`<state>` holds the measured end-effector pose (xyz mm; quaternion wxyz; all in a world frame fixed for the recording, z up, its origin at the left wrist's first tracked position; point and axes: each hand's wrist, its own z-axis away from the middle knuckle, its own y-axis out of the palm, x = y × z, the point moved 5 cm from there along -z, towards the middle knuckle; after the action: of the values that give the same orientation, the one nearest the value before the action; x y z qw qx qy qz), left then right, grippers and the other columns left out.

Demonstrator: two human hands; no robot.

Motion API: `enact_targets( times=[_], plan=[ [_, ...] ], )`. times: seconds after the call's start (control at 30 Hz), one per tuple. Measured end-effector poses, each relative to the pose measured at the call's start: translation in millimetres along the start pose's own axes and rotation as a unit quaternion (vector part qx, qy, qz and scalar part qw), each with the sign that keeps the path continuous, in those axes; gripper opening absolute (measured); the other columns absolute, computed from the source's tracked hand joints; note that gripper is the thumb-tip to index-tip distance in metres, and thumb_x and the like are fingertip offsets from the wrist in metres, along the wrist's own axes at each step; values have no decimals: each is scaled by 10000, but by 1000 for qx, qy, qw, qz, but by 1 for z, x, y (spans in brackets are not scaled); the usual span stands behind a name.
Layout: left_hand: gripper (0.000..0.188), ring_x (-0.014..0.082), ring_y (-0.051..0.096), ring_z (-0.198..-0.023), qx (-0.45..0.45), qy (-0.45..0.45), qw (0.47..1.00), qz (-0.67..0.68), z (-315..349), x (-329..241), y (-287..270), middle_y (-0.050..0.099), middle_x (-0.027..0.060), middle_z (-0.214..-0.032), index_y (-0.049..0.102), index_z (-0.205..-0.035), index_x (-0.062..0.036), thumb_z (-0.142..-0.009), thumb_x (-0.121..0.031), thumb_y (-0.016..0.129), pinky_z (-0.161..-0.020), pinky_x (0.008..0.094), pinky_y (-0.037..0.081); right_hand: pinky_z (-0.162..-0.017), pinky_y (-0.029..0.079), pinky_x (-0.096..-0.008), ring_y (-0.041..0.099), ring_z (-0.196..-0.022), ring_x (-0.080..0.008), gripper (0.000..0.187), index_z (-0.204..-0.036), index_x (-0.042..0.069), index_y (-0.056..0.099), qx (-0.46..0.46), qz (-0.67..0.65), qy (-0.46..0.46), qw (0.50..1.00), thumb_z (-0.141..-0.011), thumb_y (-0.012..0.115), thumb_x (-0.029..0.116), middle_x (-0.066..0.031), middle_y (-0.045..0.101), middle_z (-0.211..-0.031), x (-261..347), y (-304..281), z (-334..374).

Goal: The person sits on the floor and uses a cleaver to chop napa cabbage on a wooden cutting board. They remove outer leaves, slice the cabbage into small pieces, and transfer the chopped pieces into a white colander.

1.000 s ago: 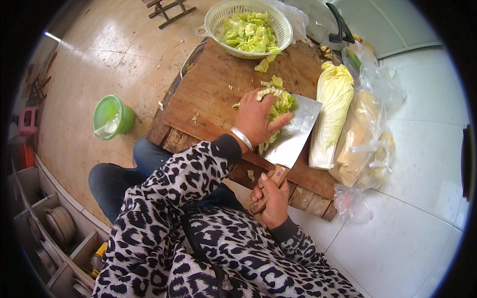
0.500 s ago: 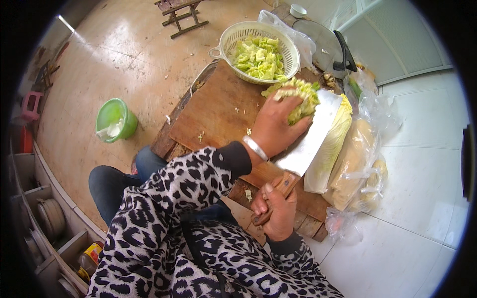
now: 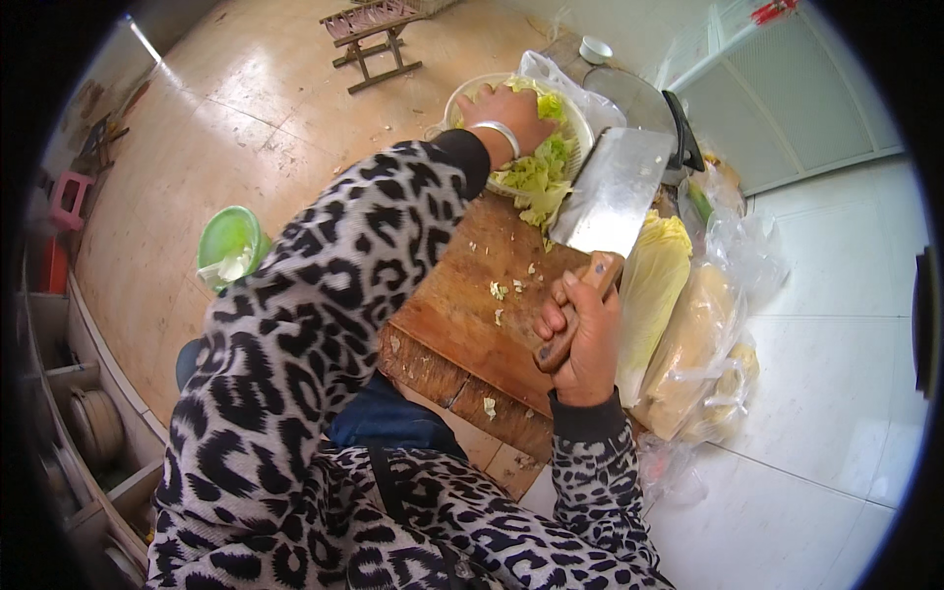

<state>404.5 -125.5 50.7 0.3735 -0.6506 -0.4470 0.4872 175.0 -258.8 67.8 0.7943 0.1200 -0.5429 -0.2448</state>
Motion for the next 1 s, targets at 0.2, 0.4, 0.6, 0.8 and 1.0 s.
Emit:
enact_targets(
  times=[0.2, 0.4, 0.6, 0.8, 1.0],
  plan=[
    [382, 312, 684, -900, -48, 111, 987, 102, 35, 3, -37, 703, 116, -920, 719, -888, -112, -976, -455, 576, -798, 496, 521, -474, 440, -290, 502, -551, -127, 177, -1012, 95, 459, -94, 117, 11, 989, -941, 617, 57, -21, 498, -804, -17, -72, 29],
    [236, 293, 664, -805, -8, 223, 954, 200, 139, -20, -18, 668, 105, -886, 660, -993, -87, -925, -307, 712, -690, 396, 538, -431, 417, -266, 487, -508, -103, 156, -993, 72, 485, -98, 301, 41, 948, -912, 617, 48, -18, 495, -753, -16, -111, 31],
    [605, 358, 495, -1317, 25, 207, 972, 112, 158, -41, 45, 534, 163, -1417, 478, -1445, -126, -937, -403, 655, -1092, 511, 372, -425, 415, -268, 500, -500, -89, 168, -999, 57, 493, -61, 359, 40, 930, -914, 635, 81, -9, 492, -708, -9, -116, 21],
    [467, 351, 541, -1257, 135, 259, 948, 129, 169, -58, 62, 587, 126, -1351, 608, -1301, -119, -924, -388, 665, -1056, 530, 401, -427, 414, -270, 504, -500, -92, 180, -993, 48, 490, -66, 325, 71, 941, -904, 644, 81, -12, 497, -735, -2, -116, 18],
    [392, 262, 528, -1218, -66, 372, 925, 31, 158, -53, 4, 598, 77, -1235, 637, -1205, -150, -837, -279, 674, -986, 429, 413, -418, 416, -269, 509, -501, -95, 182, -989, 61, 482, -59, 285, 66, 954, -904, 642, 59, -11, 498, -769, -6, -122, 19]
  ],
)
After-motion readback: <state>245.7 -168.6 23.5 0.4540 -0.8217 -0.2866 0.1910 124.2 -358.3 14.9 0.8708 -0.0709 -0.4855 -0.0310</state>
